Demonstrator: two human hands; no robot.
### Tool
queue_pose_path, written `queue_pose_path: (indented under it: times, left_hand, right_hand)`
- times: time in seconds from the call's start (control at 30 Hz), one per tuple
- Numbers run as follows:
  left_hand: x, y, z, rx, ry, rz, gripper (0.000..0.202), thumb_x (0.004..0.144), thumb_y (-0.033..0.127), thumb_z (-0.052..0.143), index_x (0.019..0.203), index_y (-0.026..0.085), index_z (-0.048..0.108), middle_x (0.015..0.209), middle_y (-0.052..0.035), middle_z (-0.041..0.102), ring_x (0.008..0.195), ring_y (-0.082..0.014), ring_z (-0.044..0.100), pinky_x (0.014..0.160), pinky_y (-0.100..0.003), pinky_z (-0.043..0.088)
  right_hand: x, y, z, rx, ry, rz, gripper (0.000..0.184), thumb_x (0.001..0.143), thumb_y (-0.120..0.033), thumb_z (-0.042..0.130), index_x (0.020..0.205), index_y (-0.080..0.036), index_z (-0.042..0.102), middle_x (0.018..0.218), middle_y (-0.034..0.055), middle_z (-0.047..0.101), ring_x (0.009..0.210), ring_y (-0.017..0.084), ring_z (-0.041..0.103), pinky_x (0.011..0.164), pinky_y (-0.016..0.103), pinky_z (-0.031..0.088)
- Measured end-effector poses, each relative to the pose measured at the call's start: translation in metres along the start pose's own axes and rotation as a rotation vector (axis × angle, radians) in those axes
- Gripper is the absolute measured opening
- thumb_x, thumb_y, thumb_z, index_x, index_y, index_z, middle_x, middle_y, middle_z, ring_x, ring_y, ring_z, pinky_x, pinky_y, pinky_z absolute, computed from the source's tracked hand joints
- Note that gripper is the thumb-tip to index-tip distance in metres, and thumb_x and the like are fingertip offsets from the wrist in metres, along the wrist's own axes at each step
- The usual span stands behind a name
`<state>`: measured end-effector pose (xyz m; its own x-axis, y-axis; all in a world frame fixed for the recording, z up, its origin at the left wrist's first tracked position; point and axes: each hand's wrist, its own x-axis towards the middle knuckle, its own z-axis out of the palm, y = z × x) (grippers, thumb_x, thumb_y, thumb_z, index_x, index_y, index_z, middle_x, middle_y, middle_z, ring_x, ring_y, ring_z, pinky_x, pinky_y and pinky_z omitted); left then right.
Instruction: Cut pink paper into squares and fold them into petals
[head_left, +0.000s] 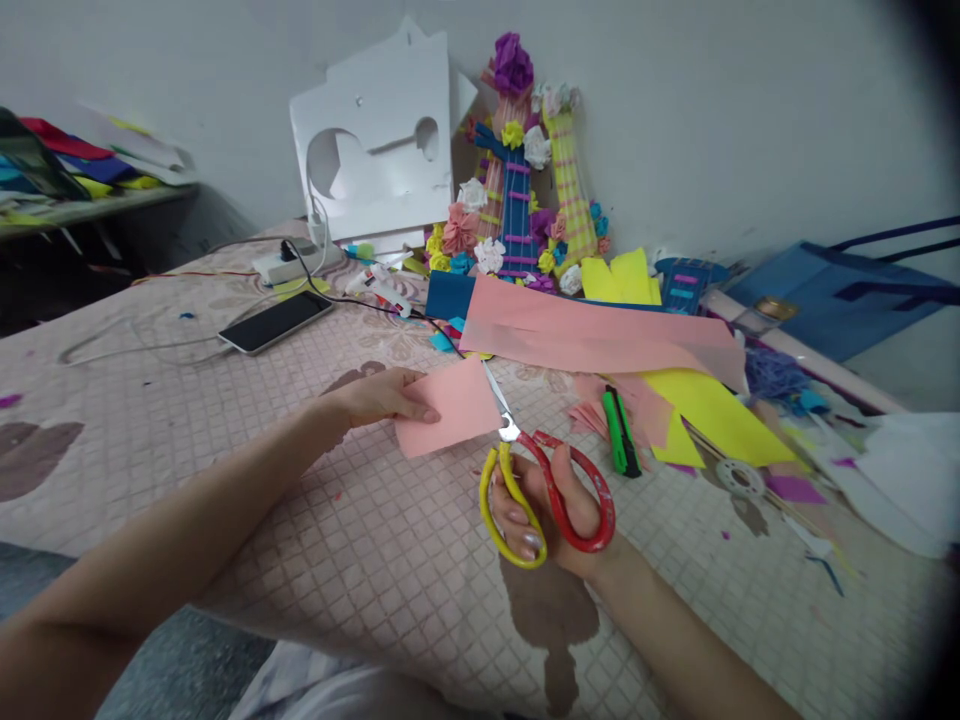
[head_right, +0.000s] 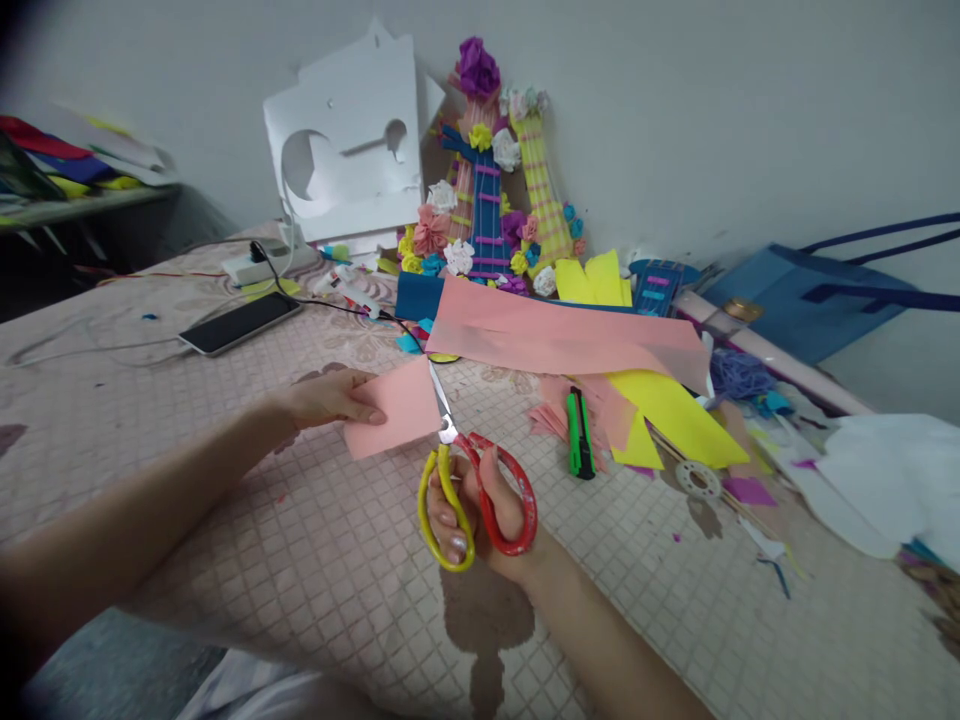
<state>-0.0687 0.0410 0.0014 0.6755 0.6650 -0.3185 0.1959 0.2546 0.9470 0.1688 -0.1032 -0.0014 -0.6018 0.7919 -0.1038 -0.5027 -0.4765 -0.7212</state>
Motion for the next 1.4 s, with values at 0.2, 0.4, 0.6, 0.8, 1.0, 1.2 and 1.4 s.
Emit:
queue_pose_path:
  times: [0.2,0.4,0.6,0.8,1.0,1.2,1.4]
  left_hand:
    - [0.000,0.003,0.006,0.024,0.013,-0.022,0.041,0.057,0.023,0.082,0.095,0.015,0.068,0.084,-0.0045,0.072,0.077,-0.0177,0.066,0.071,-0.026,0.052]
    - [0.000,0.001,0.003,0.048,0.002,-0.009,0.044,0.058,0.025,0.081,0.099,0.015,0.068,0.089,-0.0051,0.072,0.085,-0.0207,0.066,0.076,-0.028,0.052]
    - [0.000,0.001,0.001,0.079,0.003,-0.017,0.047,0.059,0.027,0.080,0.103,0.015,0.067,0.091,-0.0060,0.072,0.085,-0.0208,0.066,0.076,-0.029,0.052]
    - [-0.002,0.002,0.005,0.123,-0.042,-0.020,0.042,0.058,0.029,0.081,0.097,0.016,0.069,0.088,-0.0047,0.072,0.084,-0.0210,0.066,0.075,-0.028,0.052]
    - [-0.001,0.001,0.004,0.129,-0.014,0.003,0.038,0.058,0.028,0.081,0.093,0.017,0.071,0.088,-0.0052,0.072,0.081,-0.0204,0.066,0.072,-0.027,0.052]
    - [-0.002,0.003,0.005,0.118,-0.041,-0.046,0.038,0.056,0.028,0.081,0.091,0.017,0.071,0.085,-0.0049,0.071,0.079,-0.0203,0.066,0.070,-0.027,0.052]
    - [-0.001,0.002,0.011,0.041,0.009,-0.059,0.035,0.056,0.027,0.082,0.087,0.016,0.069,0.084,-0.0045,0.071,0.077,-0.0195,0.066,0.067,-0.026,0.051]
  right_hand:
    - [0.002,-0.002,0.002,0.013,0.016,-0.021,0.061,0.075,-0.079,0.043,0.082,-0.019,0.050,0.059,-0.0052,0.043,0.041,0.006,0.034,0.039,0.019,0.033]
    - [0.004,0.000,0.002,-0.003,0.051,-0.026,0.061,0.070,-0.080,0.049,0.081,-0.020,0.050,0.054,-0.0073,0.040,0.038,0.005,0.029,0.036,0.018,0.031]
    - [0.004,0.001,0.000,-0.001,0.058,-0.037,0.059,0.072,-0.078,0.050,0.080,-0.020,0.050,0.055,-0.0070,0.042,0.038,0.005,0.029,0.036,0.017,0.030]
    - [0.002,-0.002,0.000,0.029,0.046,-0.007,0.061,0.074,-0.079,0.044,0.085,-0.019,0.052,0.057,-0.0055,0.044,0.040,0.006,0.033,0.037,0.019,0.033]
    - [0.004,0.001,-0.007,-0.056,0.088,-0.025,0.062,0.071,-0.080,0.046,0.086,-0.020,0.052,0.054,-0.0075,0.041,0.035,0.005,0.031,0.033,0.017,0.031]
    - [0.004,-0.012,-0.022,-0.665,0.395,-0.147,0.071,0.073,-0.087,0.025,0.082,-0.021,0.051,0.052,-0.0068,0.039,0.033,0.008,0.030,0.031,0.023,0.031]
    - [-0.004,-0.038,-0.061,-1.445,0.901,-0.316,0.036,0.069,-0.048,0.068,0.090,-0.021,0.056,0.086,0.0079,0.059,0.087,0.028,0.057,0.075,0.041,0.046]
